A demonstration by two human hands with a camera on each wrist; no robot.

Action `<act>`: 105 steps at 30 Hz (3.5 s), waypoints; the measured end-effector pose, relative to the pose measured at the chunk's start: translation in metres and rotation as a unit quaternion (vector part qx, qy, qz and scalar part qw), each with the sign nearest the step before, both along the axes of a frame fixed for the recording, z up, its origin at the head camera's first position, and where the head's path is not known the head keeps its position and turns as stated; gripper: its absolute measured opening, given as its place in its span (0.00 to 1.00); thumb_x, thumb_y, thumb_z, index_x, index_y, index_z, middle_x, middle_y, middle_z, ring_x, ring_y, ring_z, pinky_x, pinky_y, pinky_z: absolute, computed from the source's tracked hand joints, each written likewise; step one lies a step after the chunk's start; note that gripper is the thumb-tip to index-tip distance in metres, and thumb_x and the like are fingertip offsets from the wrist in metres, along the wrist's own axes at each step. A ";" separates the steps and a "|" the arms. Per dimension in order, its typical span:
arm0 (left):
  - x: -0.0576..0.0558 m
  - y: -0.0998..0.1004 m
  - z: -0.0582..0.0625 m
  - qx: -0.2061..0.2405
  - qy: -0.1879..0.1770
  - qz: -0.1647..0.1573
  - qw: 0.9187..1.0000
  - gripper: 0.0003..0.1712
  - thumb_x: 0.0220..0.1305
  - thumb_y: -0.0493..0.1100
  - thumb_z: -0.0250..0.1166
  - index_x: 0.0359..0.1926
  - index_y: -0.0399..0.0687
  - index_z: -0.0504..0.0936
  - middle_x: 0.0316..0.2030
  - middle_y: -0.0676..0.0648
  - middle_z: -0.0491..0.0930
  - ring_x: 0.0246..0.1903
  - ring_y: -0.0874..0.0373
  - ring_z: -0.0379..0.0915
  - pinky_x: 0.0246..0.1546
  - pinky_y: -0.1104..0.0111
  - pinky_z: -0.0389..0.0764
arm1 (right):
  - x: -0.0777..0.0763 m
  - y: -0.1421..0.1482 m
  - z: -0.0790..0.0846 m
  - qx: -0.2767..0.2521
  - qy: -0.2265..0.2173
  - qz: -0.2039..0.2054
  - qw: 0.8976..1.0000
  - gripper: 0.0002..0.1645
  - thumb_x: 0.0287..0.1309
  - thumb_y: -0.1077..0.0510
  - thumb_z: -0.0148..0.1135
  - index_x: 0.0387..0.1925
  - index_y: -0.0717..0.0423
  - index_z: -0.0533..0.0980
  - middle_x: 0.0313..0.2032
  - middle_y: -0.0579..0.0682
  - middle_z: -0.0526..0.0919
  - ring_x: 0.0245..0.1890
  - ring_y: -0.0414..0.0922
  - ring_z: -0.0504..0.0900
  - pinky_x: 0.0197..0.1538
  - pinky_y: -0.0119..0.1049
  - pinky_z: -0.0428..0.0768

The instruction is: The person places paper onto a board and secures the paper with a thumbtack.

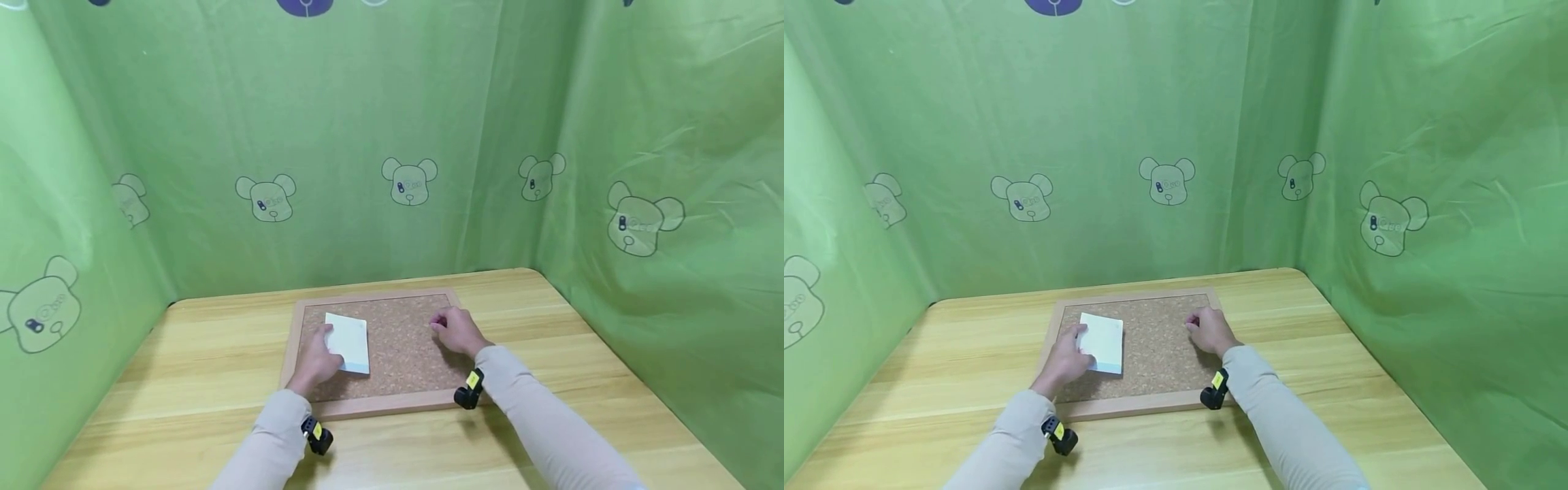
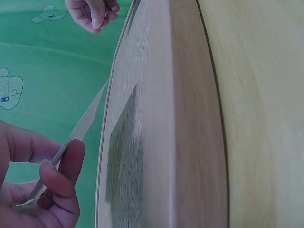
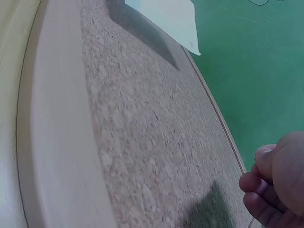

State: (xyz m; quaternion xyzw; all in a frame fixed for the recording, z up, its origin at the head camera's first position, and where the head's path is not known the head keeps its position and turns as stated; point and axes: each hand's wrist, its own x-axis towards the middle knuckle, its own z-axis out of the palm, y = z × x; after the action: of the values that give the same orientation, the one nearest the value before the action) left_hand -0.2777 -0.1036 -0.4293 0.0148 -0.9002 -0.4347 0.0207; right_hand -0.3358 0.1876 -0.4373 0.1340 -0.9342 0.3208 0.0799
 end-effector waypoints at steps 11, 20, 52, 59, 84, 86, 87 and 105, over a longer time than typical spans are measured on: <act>0.001 0.014 -0.004 0.036 -0.003 0.009 0.999 0.45 0.45 0.23 0.63 0.68 0.35 0.63 0.65 0.31 0.63 0.56 0.41 0.66 0.54 0.52 0.73 | 0.002 -0.009 -0.003 0.003 0.000 0.004 1.000 0.05 0.58 0.65 0.62 0.34 0.63 0.82 0.27 0.49 0.81 0.30 0.45 0.78 0.38 0.40 0.79; 0.001 0.024 -0.005 0.043 -0.003 0.012 0.999 0.44 0.45 0.24 0.64 0.67 0.36 0.64 0.63 0.32 0.65 0.58 0.39 0.66 0.58 0.48 0.70 | 0.002 -0.013 -0.003 -0.001 0.007 0.005 1.000 0.04 0.59 0.64 0.63 0.32 0.61 0.82 0.26 0.47 0.81 0.30 0.44 0.78 0.38 0.40 0.78; 0.002 0.056 -0.010 0.060 0.009 -0.001 0.998 0.44 0.40 0.22 0.63 0.65 0.32 0.66 0.60 0.30 0.68 0.58 0.39 0.67 0.61 0.49 0.67 | -0.002 -0.032 -0.005 0.000 0.023 0.018 1.000 0.03 0.56 0.66 0.64 0.29 0.60 0.82 0.24 0.46 0.80 0.28 0.42 0.76 0.34 0.37 0.77; 0.002 0.064 -0.016 0.052 0.013 -0.006 0.999 0.44 0.40 0.23 0.64 0.65 0.31 0.66 0.56 0.31 0.71 0.52 0.41 0.70 0.57 0.49 0.71 | -0.001 -0.039 -0.002 0.002 0.014 0.015 1.000 0.03 0.56 0.66 0.63 0.29 0.61 0.82 0.24 0.47 0.79 0.27 0.43 0.76 0.34 0.38 0.77; 0.000 0.070 -0.021 -0.050 0.054 -0.023 0.997 0.40 0.37 0.27 0.67 0.58 0.25 0.69 0.52 0.30 0.73 0.49 0.38 0.72 0.55 0.51 0.73 | -0.004 -0.066 -0.003 0.014 -0.017 0.037 0.999 0.08 0.58 0.67 0.61 0.23 0.56 0.76 0.22 0.45 0.75 0.25 0.42 0.73 0.31 0.35 0.74; 0.001 0.070 -0.022 -0.053 0.051 -0.025 0.997 0.40 0.37 0.27 0.67 0.58 0.24 0.70 0.51 0.30 0.73 0.49 0.39 0.72 0.55 0.52 0.73 | -0.004 -0.069 -0.004 0.008 -0.017 0.044 0.999 0.08 0.56 0.68 0.60 0.23 0.57 0.76 0.21 0.46 0.75 0.24 0.42 0.73 0.30 0.35 0.74; 0.002 0.070 -0.023 -0.053 0.049 -0.027 0.997 0.39 0.38 0.27 0.67 0.58 0.24 0.70 0.51 0.30 0.73 0.48 0.39 0.72 0.55 0.52 0.73 | -0.004 -0.070 -0.006 0.007 -0.021 0.045 0.999 0.08 0.55 0.68 0.60 0.23 0.57 0.76 0.21 0.45 0.75 0.24 0.42 0.72 0.30 0.34 0.73; -0.002 0.072 -0.030 -0.063 0.055 -0.043 0.996 0.37 0.36 0.27 0.66 0.54 0.21 0.69 0.49 0.28 0.71 0.50 0.38 0.69 0.56 0.52 0.71 | -0.022 -0.092 -0.017 0.036 -0.019 0.054 0.998 0.10 0.55 0.67 0.61 0.20 0.56 0.77 0.20 0.45 0.75 0.23 0.41 0.71 0.30 0.34 0.73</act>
State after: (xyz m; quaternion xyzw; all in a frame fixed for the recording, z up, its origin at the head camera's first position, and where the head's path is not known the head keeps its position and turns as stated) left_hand -0.2799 -0.0313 -0.4590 -0.0489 -0.9231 -0.3777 0.0530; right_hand -0.3573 0.0952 -0.4545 0.1814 -0.9379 0.2931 0.0399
